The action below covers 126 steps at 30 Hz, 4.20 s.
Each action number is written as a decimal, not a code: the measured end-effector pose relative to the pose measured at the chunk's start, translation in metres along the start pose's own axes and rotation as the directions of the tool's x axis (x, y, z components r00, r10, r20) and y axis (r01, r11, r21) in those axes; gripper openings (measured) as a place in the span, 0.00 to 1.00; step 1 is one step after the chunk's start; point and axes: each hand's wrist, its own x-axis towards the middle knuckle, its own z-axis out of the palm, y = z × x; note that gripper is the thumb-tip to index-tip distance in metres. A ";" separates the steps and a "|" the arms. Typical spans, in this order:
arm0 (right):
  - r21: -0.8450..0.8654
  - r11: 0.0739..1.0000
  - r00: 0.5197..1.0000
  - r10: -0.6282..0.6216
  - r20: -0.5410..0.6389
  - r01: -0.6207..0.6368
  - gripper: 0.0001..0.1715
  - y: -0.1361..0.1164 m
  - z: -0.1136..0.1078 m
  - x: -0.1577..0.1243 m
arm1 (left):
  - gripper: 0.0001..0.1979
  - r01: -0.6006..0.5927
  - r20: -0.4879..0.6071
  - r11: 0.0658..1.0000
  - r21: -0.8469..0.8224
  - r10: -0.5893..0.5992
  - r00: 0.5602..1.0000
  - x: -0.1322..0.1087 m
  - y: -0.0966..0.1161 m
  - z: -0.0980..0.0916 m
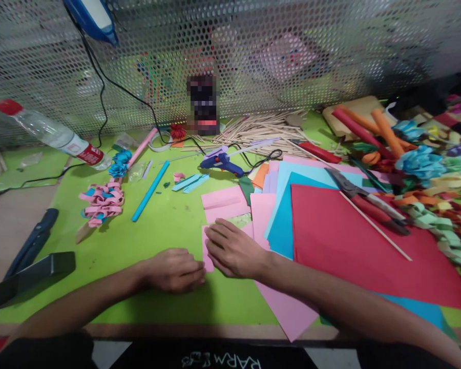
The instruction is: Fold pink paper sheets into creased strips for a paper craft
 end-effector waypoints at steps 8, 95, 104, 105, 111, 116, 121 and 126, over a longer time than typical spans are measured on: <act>0.039 0.997 0.998 0.062 -0.018 -0.061 0.13 0.003 -0.007 0.006 | 0.16 0.239 0.015 0.964 0.120 -0.242 0.970 0.000 -0.016 0.003; 0.454 0.879 0.984 0.178 -0.029 -0.145 0.11 0.030 -0.077 -0.001 | 0.08 0.422 -0.115 0.865 -0.272 -0.465 0.878 0.012 -0.034 -0.035; 0.476 0.861 0.978 0.207 -0.010 -0.177 0.11 0.026 -0.075 -0.004 | 0.07 0.483 -0.096 0.804 -0.346 -0.543 0.834 0.012 -0.025 -0.035; 0.479 0.857 0.974 0.225 -0.011 -0.192 0.11 0.028 -0.074 -0.005 | 0.06 0.506 -0.100 0.791 -0.345 -0.567 0.818 0.011 -0.024 -0.035; 0.263 0.908 0.920 0.369 -0.132 -0.327 0.14 0.057 -0.054 -0.031 | 0.07 0.711 -0.073 0.624 -0.326 -0.766 0.639 -0.010 -0.027 -0.033; 0.186 0.937 0.926 0.329 -0.183 -0.296 0.23 0.072 -0.038 -0.047 | 0.08 0.745 -0.112 0.590 -0.311 -0.801 0.588 -0.013 -0.032 -0.027; 0.223 0.915 0.905 0.380 -0.190 -0.337 0.23 0.072 -0.039 -0.046 | 0.06 0.721 -0.094 0.601 -0.344 -0.786 0.611 0.003 -0.036 -0.023; 0.276 0.884 0.862 0.443 -0.244 -0.376 0.21 0.072 -0.042 -0.046 | 0.05 0.715 -0.120 0.612 -0.337 -0.781 0.612 0.024 -0.045 -0.011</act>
